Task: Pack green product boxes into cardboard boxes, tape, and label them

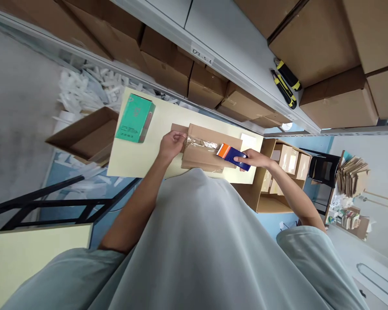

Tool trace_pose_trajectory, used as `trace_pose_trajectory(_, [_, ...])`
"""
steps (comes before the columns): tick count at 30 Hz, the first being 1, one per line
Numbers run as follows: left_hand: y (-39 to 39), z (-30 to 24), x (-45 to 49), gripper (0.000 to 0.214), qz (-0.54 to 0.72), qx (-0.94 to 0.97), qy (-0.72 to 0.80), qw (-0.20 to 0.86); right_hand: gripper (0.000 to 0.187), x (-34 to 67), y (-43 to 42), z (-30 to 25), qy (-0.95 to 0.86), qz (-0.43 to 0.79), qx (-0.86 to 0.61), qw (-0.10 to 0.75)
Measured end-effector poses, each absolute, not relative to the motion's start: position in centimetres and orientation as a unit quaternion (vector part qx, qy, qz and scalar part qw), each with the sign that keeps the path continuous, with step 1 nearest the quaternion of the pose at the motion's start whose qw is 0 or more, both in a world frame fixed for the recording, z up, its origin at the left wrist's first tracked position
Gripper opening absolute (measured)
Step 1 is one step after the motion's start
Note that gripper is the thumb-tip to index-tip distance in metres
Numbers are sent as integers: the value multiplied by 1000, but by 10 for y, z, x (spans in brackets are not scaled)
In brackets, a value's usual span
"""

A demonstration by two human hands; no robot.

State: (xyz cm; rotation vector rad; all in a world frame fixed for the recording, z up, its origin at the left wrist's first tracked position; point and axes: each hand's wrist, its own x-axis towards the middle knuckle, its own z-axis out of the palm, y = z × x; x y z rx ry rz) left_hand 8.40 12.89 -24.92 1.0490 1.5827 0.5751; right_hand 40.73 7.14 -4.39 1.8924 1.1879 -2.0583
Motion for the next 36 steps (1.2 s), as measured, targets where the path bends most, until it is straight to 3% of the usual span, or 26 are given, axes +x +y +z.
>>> trace_pose_trajectory(5, [113, -243, 82, 80, 282, 539, 660, 442, 63, 413, 68, -50, 400, -657, 635, 62])
trace_pose_trajectory(9, [103, -220, 99, 92, 308, 625, 580, 422, 62, 420, 64, -53, 405, -651, 640, 56])
trace_pose_trajectory(16, [91, -201, 132, 121, 182, 767, 442, 428, 66, 428, 61, -51, 430, -667, 607, 54])
trace_pose_trajectory(26, [92, -215, 128, 133, 137, 783, 443, 415, 65, 434, 58, -64, 448, -663, 594, 86])
trace_pose_trajectory(29, [93, -214, 128, 130, 136, 786, 443, 410, 65, 460, 45, -54, 443, -655, 602, 112])
trace_pose_trajectory(36, [92, -202, 134, 136, 139, 774, 449, 425, 69, 550, 12, -25, 411, -675, 608, 83])
